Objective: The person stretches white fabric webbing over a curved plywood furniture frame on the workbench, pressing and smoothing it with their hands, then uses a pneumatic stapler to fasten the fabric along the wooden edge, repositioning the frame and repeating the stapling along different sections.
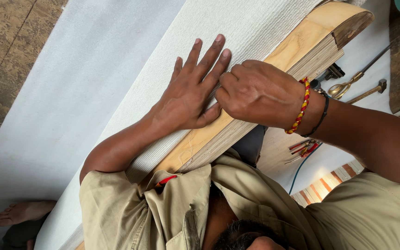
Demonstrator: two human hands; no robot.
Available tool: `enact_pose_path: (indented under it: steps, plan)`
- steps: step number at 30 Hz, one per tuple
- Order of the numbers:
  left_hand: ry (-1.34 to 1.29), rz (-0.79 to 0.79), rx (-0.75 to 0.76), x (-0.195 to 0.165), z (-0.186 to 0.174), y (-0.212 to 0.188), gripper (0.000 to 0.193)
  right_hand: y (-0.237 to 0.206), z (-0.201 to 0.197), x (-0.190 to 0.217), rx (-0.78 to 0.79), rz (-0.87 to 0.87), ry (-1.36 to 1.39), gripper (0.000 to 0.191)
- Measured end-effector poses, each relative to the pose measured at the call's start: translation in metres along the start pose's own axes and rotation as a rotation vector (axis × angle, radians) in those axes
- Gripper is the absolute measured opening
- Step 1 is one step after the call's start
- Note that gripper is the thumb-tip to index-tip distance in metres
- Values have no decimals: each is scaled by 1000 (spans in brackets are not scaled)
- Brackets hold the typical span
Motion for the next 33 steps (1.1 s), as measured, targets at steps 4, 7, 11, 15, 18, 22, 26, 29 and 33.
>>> enact_pose_path:
  steps: [4, 7, 11, 15, 18, 22, 26, 29, 33]
  plan:
    - [-40, 102, -252, -18, -28, -8, 70, -2, -4, -3, -55, 55, 59, 7]
    - [28, 206, -406, -36, -45, -18, 26, -3, -3, -2, -52, 53, 94, 6]
    - [208, 331, -511, -58, -54, -26, 16, -6, -8, -7, -112, 91, 148, 6]
    - [282, 408, -558, -71, -56, -28, 13, -9, -11, -14, -163, 160, 230, 8]
    - [323, 406, -577, -72, -54, -28, 12, -14, -14, -20, -229, 239, 258, 8]
    - [326, 417, -573, -70, -48, -28, 15, -18, -14, -17, -269, 298, 212, 7]
    - [321, 436, -567, -71, -45, -29, 17, -16, -7, -7, -237, 268, 66, 9]
    - [307, 452, -559, -71, -45, -30, 17, -16, -11, -9, -291, 282, 132, 9]
    - [320, 469, -580, -71, -44, -31, 20, -23, -13, -17, -273, 408, 254, 5]
Point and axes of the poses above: each hand's wrist, its own y-axis towards the middle knuckle, its own z-axis out of the palm, x = y × z, the point moved 10 cm from there along y, towards the middle knuckle, and after that the axes turned 7 degrees about -x, right-handed, at the moved point
